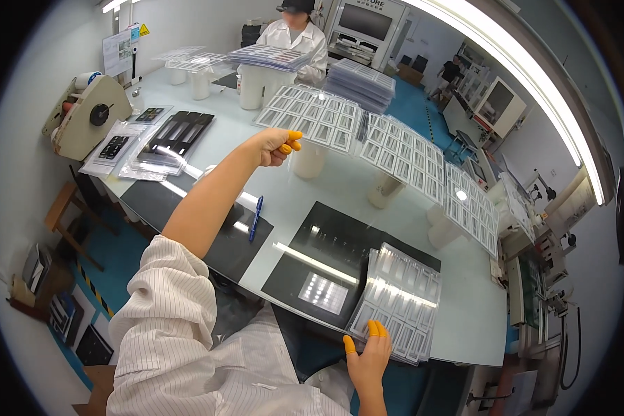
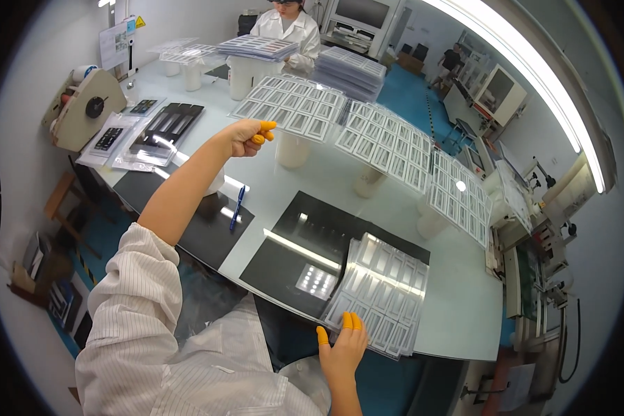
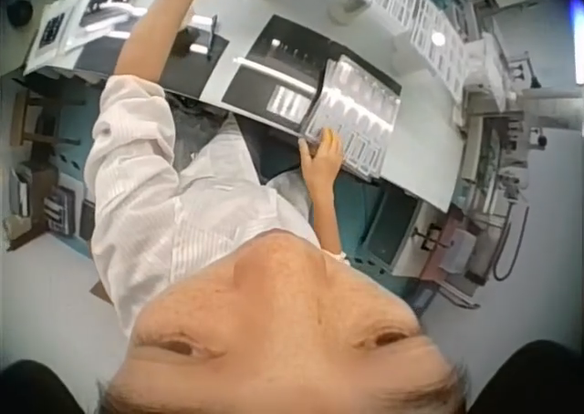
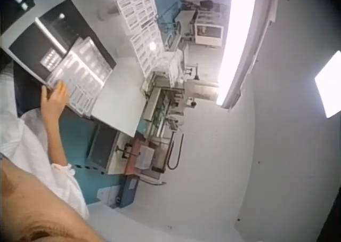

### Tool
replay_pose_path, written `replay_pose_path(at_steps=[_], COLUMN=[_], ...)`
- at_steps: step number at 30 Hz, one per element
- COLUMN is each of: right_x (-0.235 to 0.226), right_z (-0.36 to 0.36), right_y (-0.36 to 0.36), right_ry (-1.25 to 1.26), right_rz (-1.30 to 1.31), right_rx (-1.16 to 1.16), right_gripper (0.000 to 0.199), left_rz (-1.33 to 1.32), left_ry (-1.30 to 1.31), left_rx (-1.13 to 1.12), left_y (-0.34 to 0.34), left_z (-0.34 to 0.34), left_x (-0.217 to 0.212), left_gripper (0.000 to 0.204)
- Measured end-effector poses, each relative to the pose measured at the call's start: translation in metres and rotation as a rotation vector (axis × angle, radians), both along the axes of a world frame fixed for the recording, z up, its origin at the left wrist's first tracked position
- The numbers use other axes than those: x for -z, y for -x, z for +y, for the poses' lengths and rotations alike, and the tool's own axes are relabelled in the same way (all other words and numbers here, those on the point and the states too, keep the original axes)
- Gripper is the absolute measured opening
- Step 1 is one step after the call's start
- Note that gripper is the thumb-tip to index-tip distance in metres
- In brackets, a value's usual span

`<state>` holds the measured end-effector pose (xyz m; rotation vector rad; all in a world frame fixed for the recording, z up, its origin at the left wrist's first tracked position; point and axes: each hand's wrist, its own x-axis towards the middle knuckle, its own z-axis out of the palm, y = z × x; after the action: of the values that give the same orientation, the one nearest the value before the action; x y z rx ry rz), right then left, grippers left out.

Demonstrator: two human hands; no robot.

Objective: Clean and inspect glass panels using wipes and cleaning solution at a light table.

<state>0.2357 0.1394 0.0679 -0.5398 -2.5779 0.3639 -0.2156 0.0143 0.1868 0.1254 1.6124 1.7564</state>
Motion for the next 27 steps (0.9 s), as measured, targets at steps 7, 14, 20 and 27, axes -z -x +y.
replay_pose_path(at_steps=[7, 14, 20, 27], right_x=[0.004, 0.006, -0.002, 0.003], right_z=[-0.002, 0.001, -0.002, -0.006], right_y=[0.007, 0.012, 0.02, 0.029], right_ry=[-0.119, -0.227, -0.194, -0.286], right_rz=[-0.09, -0.115, -0.102, -0.144], right_rx=[0.053, 0.047, 0.055, 0.045], right_gripper=[0.044, 0.046, 0.039, 0.03], left_rz=[-0.07, -0.08, -0.072, -0.056], left_ry=[-0.07, -0.048, -0.005, 0.01], left_rx=[-0.03, 0.006, 0.067, 0.12], left_y=[0.004, 0.004, 0.007, -0.005], left_z=[0.0, 0.001, -0.001, -0.006], left_x=[0.002, 0.0, -0.001, -0.005], left_gripper=[0.027, 0.027, 0.027, 0.029])
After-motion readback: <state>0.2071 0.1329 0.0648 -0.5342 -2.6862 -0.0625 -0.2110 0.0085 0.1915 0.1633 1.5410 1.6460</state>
